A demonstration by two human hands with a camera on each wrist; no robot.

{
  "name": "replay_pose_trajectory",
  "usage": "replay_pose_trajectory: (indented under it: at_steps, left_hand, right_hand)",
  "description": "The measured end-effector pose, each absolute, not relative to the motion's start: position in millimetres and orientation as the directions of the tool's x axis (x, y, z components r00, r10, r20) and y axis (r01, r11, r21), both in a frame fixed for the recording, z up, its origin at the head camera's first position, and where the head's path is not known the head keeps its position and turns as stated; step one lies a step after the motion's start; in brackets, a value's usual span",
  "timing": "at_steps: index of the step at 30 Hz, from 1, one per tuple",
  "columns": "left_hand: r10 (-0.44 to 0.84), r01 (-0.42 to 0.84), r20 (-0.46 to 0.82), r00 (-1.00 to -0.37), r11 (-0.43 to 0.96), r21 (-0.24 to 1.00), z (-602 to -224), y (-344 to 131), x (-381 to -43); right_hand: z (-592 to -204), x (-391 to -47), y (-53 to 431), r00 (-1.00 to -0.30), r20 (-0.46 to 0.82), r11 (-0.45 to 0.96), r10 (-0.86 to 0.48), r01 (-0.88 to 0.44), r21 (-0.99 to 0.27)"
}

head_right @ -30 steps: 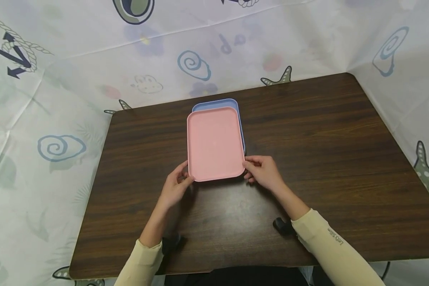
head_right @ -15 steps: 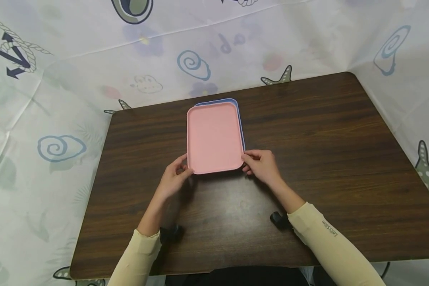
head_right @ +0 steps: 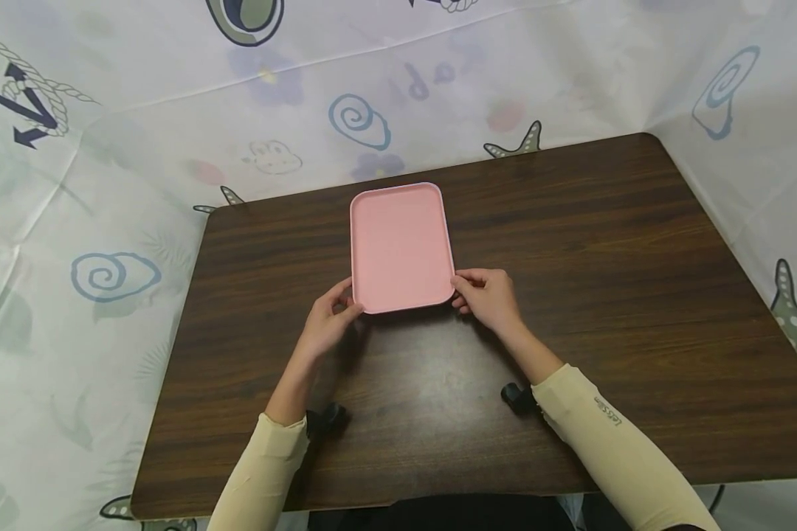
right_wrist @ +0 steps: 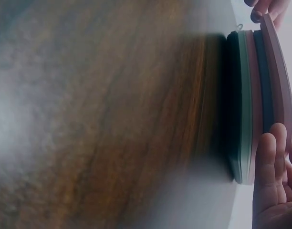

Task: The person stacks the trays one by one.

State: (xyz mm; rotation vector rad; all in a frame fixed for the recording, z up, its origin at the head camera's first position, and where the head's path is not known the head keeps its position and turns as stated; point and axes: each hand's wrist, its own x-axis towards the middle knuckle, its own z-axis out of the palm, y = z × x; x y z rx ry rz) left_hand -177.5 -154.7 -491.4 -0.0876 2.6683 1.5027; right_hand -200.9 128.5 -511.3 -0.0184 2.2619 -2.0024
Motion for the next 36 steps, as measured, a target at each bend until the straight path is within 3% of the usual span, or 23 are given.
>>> replay_pose_trajectory:
  at_steps: [36]
  left_hand:
    - [-0.048,-0.088,-0.073,-0.996,0.583,0.808,-492,-147,-198]
  right_hand:
    - [-511,-221,125,-0.998,-0.053,0.214,-0.029,0.046,-0.976]
